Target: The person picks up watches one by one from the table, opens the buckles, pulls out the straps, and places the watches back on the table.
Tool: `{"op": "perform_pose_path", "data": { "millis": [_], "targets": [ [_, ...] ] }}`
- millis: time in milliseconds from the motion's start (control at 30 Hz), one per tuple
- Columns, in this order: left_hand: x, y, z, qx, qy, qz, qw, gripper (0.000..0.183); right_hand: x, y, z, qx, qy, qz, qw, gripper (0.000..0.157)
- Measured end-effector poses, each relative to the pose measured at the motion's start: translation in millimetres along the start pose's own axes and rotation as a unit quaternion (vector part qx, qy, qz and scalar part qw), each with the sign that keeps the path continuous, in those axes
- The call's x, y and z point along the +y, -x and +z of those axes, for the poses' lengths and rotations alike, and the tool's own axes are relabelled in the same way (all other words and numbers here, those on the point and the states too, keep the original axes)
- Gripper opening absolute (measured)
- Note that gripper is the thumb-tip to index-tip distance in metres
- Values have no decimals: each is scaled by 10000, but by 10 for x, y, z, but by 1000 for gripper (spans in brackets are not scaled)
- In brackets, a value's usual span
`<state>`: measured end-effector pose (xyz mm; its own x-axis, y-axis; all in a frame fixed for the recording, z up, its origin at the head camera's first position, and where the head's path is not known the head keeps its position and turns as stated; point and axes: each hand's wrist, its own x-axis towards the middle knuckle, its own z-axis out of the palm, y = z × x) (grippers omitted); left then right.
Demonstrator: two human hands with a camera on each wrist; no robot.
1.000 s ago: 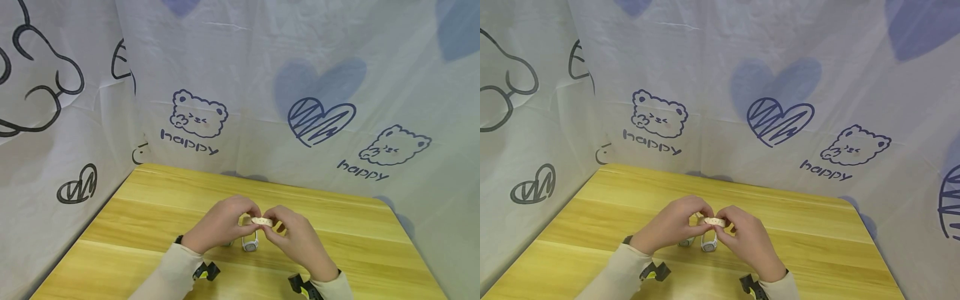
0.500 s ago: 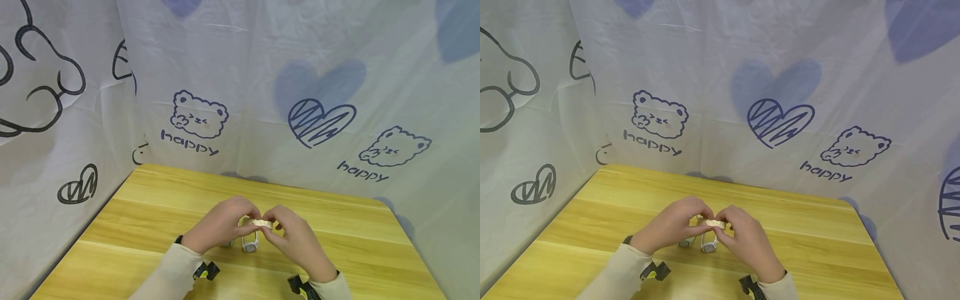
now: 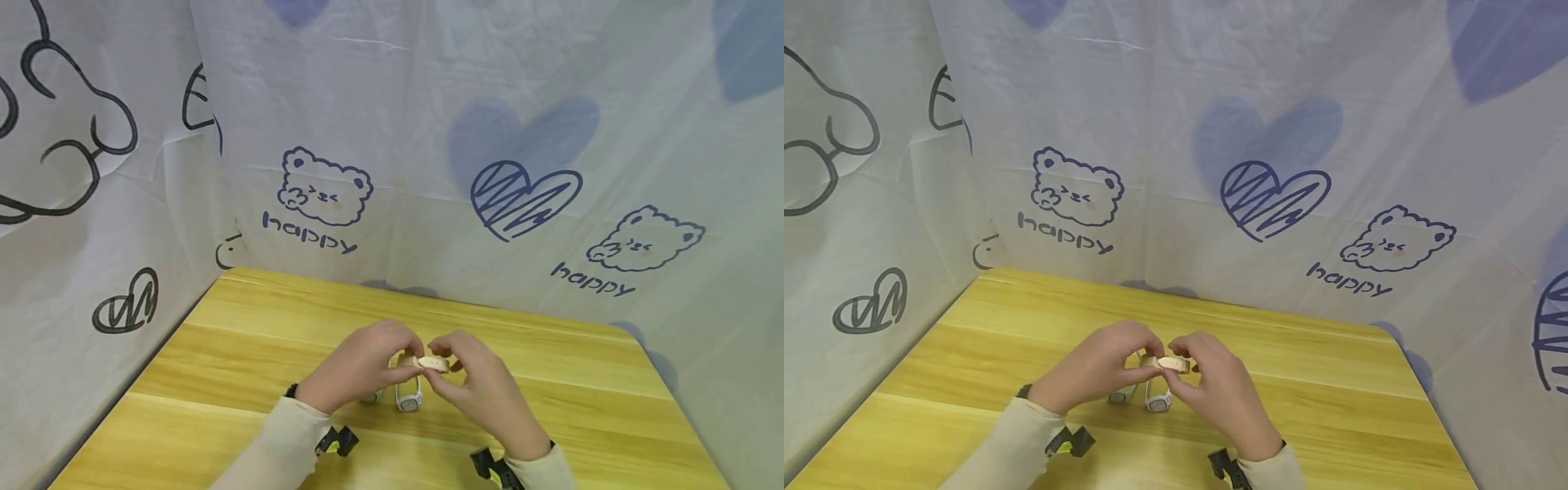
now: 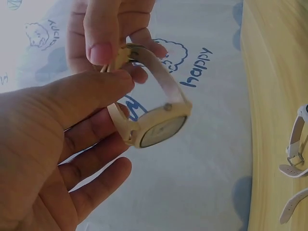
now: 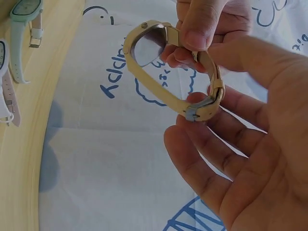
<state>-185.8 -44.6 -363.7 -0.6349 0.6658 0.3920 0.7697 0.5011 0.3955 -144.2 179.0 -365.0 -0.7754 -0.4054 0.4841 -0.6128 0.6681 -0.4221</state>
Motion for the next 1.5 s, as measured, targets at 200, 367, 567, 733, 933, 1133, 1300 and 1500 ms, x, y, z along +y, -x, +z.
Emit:
{"op": "perform_pose_path", "data": {
  "millis": [200,367,567,733,933,1133,1300,1500],
  "targets": [
    [11,-7,13,95,-97,165,9998,16,-5,8,18,-27,278,-96,9996,19],
    [2,-2,4,72,-82,98,9999,15,-2,9,30,-5,331,-160,9993,17],
    [-23,4,-4,-3,26,-90,10000,15,17,7,6,49,366,-133,9992,16],
    [-42,3,3,-67,19,-233,9997,16,34,8,0,75,331,-67,9994,19],
    [-33,-3,24,-90,-71,-41,9999,15,35,7,37,-96,347,-4,9994,22],
    [-18,6,19,-124,-78,-159,9998,14,22,9,47,-104,410,-19,9991,16],
    [-29,7,26,-134,47,-249,9996,15,27,14,38,-43,450,-130,9989,17],
    [-48,16,29,-64,-42,-210,9997,17,38,16,29,39,494,-212,9985,24]
  ]
}}
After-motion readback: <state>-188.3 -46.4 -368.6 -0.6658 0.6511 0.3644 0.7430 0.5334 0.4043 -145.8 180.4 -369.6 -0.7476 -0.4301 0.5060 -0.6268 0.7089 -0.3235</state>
